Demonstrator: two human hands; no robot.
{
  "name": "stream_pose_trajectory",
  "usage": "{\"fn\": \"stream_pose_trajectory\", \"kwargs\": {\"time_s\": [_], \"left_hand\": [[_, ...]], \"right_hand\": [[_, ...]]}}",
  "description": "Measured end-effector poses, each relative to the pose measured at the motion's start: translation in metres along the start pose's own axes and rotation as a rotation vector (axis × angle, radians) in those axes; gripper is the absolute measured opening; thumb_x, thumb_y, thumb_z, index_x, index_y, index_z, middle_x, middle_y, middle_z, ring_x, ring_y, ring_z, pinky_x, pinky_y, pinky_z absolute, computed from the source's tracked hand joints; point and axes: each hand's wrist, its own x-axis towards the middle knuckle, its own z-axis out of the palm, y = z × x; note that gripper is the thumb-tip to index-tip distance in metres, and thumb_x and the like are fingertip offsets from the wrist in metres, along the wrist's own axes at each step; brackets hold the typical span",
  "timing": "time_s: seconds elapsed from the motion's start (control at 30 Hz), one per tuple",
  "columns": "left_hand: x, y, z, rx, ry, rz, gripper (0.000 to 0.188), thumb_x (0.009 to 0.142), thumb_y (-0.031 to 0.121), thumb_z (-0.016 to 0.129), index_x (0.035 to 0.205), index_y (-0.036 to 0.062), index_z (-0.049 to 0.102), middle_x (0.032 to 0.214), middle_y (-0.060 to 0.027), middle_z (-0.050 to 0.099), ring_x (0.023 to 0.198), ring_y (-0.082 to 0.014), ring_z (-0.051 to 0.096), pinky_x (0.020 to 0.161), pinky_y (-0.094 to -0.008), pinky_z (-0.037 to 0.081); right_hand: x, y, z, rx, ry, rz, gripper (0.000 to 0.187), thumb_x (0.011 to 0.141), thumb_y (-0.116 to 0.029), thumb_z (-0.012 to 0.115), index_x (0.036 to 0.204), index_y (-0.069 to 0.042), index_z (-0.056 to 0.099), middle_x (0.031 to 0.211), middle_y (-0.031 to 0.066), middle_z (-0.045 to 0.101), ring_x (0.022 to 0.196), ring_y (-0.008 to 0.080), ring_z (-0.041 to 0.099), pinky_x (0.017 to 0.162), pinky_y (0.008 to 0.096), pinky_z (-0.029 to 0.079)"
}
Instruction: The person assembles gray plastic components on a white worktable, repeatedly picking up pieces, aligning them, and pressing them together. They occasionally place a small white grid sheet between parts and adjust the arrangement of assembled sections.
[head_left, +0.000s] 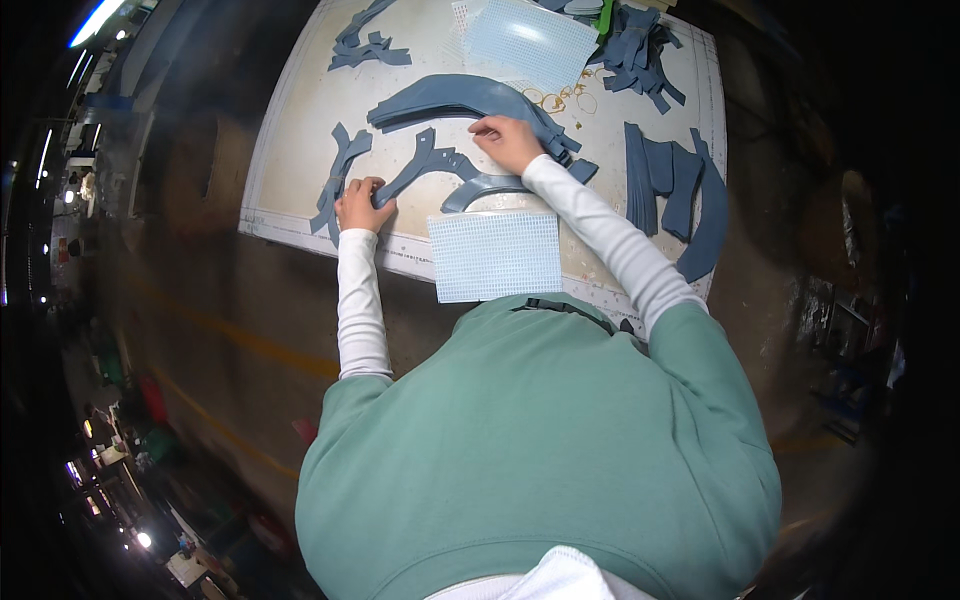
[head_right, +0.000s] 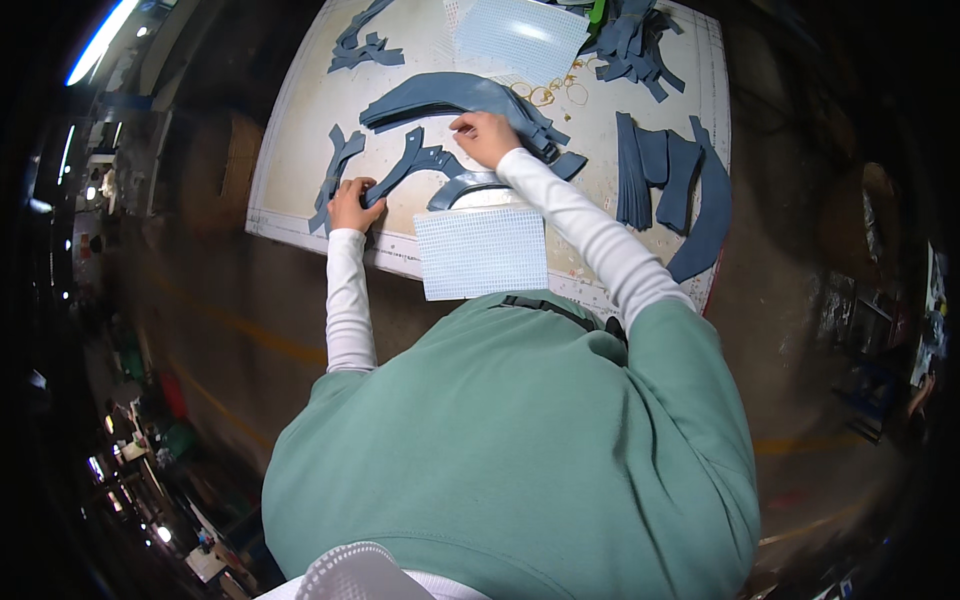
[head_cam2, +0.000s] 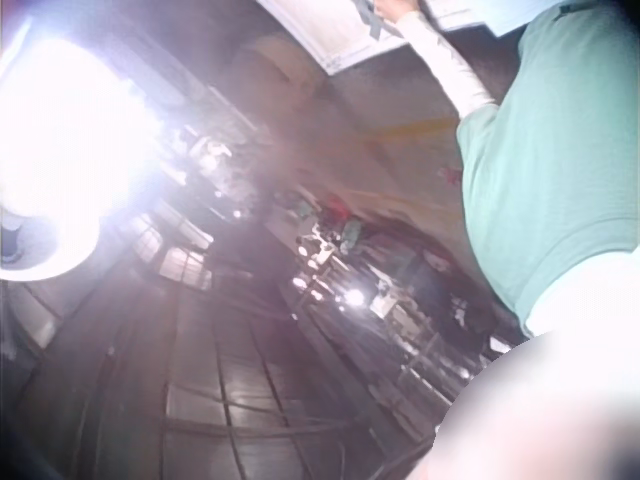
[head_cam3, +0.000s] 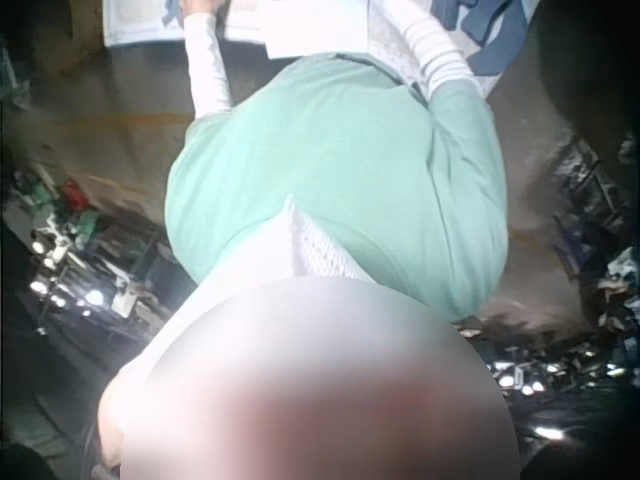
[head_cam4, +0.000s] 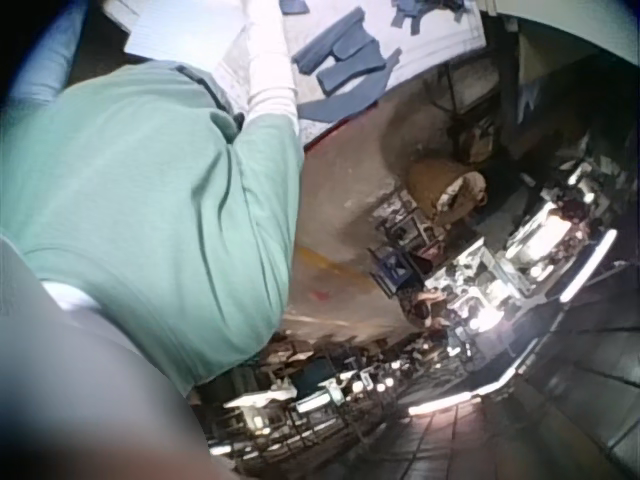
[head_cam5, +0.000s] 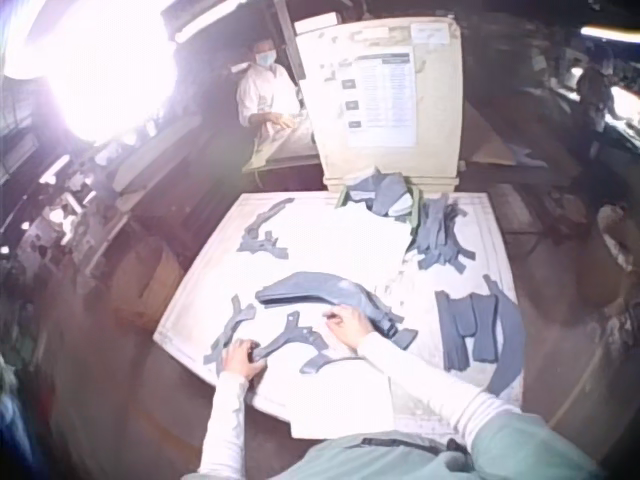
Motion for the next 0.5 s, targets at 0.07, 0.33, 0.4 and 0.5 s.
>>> {"fn": "stream_pose_trajectory", "kwargs": {"time_s": [0.07, 0.33, 0.4, 0.5], "left_hand": [[0.003, 0.000, -0.006, -0.091, -0.094, -0.051, 0.035, 0.068, 0.029, 0.074, 0.101, 0.0200, 0.064, 0.091, -0.0025, 0.065, 0.089, -0.0213, 0.063, 0.086, -0.0415, 0.039], [0.004, 0.018, 0.030, -0.088, 0.067, 0.186, 0.062, 0.087, 0.041, 0.059, 0.141, 0.0197, 0.039, 0.142, -0.0104, 0.040, 0.133, -0.0323, 0.034, 0.108, -0.0549, 0.023], [-0.002, 0.023, 0.045, 0.151, 0.024, 0.164, 0.059, 0.090, 0.042, 0.053, 0.143, 0.0216, 0.036, 0.146, -0.0103, 0.035, 0.137, -0.0321, 0.027, 0.110, -0.0559, 0.018], [0.006, 0.025, 0.037, -0.033, -0.105, 0.037, 0.060, 0.090, 0.038, 0.055, 0.144, 0.0221, 0.035, 0.147, -0.0109, 0.034, 0.139, -0.0321, 0.024, 0.110, -0.0575, 0.016]], "right_hand": [[-0.023, -0.002, -0.028, -0.007, 0.015, -0.053, 0.019, 0.082, -0.014, 0.067, 0.099, -0.006, 0.069, 0.089, 0.0090, 0.069, 0.074, 0.0151, 0.066, 0.071, 0.0252, 0.052], [-0.112, 0.004, -0.059, -0.457, -0.222, -0.131, 0.018, 0.078, -0.016, 0.067, 0.094, -0.007, 0.069, 0.091, 0.0090, 0.064, 0.093, 0.0261, 0.058, 0.084, 0.0391, 0.046], [-0.127, 0.006, -0.053, -0.505, -0.217, -0.141, 0.024, 0.077, -0.015, 0.068, 0.100, -0.010, 0.067, 0.098, 0.0068, 0.062, 0.099, 0.0250, 0.054, 0.087, 0.0382, 0.043], [-0.133, 0.008, -0.049, -0.508, -0.159, -0.126, 0.023, 0.078, -0.016, 0.067, 0.100, -0.010, 0.067, 0.095, 0.0061, 0.062, 0.096, 0.0252, 0.055, 0.085, 0.0368, 0.045]]}}
